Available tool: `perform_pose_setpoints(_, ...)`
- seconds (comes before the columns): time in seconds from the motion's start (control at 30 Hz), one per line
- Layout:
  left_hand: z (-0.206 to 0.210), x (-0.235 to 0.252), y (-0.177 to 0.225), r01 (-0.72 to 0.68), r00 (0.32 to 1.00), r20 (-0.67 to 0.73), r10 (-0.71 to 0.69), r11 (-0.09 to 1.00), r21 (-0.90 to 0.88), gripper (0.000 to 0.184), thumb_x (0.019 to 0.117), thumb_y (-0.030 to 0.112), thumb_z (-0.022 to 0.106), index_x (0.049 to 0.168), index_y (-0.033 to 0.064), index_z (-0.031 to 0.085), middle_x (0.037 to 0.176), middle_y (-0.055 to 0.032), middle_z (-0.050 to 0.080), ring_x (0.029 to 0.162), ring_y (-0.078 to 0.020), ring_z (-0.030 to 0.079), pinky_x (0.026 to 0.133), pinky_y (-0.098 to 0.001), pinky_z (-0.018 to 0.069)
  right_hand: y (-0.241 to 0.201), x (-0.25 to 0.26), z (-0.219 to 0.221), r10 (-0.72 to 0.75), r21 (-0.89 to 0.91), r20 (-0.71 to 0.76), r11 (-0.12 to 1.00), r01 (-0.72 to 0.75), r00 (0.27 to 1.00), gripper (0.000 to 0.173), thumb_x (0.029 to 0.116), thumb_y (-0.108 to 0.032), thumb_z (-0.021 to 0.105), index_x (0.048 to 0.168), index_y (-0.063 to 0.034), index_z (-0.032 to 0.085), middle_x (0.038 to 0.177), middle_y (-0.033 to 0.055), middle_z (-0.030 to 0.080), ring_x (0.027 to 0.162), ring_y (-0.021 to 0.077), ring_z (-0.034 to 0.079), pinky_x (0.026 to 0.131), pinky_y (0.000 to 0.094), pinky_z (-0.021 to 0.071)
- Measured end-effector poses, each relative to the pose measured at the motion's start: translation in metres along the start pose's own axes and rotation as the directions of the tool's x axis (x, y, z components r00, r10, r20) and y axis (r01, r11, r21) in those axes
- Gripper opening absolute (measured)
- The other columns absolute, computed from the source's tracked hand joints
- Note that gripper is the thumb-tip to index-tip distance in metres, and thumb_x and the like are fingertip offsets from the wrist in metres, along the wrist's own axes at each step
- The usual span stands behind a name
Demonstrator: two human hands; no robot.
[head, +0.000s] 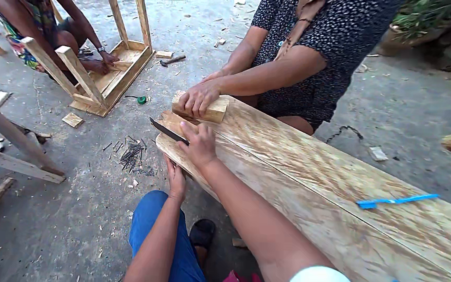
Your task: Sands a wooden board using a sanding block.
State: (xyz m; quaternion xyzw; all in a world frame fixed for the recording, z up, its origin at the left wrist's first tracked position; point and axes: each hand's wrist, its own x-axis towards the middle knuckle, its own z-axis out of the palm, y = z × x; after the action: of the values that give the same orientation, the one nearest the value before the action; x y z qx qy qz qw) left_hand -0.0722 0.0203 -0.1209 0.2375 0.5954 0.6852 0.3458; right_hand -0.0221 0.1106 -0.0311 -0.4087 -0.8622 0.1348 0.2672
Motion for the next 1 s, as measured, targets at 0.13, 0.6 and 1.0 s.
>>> perform_pose_setpoints(0.13, -0.004, 0.003, -0.007, -0.061, 0.997, 0.05, 0.056, 0.994, 0.087, 0.066, 0.1061, 0.016, 0.025, 0.162, 0.0006, -0.008, 0.17, -0.0235, -0.007, 0.159, -0.0249, 0.003, 0.129, -0.0368, 0.0073, -0.008, 0.017, 0.001, -0.021, -0.023, 0.085, 0.999, 0.023, 0.996, 0.056, 0.0924, -0.033, 0.076, 0.146, -0.022, 0.061, 0.121, 0.0318, 0.062, 0.115, 0.05, 0.057, 0.094, 0.0602, 0.0475)
perform_pose_setpoints(0.6, -0.004, 0.005, -0.031, -0.129, 0.988, 0.108, 0.111, 0.974, 0.187, 0.069, 0.1085, 0.03, 0.022, 0.161, -0.0022, -0.009, 0.167, -0.0287, -0.014, 0.159, -0.0336, -0.009, 0.13, -0.0427, -0.0007, 0.022, -0.042, -0.016, -0.112, -0.016, -0.093, 0.994, 0.111, 0.989, 0.05, 0.0855, -0.031, 0.081, 0.131, -0.0104, 0.072, 0.107, 0.0314, 0.064, 0.1, 0.0506, 0.061, 0.085, 0.0624, 0.0511)
perform_pose_setpoints(1.0, -0.014, 0.006, -0.025, -0.075, 0.983, 0.176, 0.044, 0.982, 0.176, 0.07, 0.1084, 0.042, 0.019, 0.164, 0.0091, -0.008, 0.17, -0.0176, -0.017, 0.159, -0.0256, -0.008, 0.129, -0.0453, 0.0052, 0.064, -0.085, -0.054, -0.052, -0.018, -0.037, 0.998, 0.052, 0.998, 0.054, 0.0913, -0.041, 0.075, 0.141, -0.0217, 0.066, 0.117, 0.0272, 0.064, 0.109, 0.0472, 0.061, 0.091, 0.0634, 0.0509)
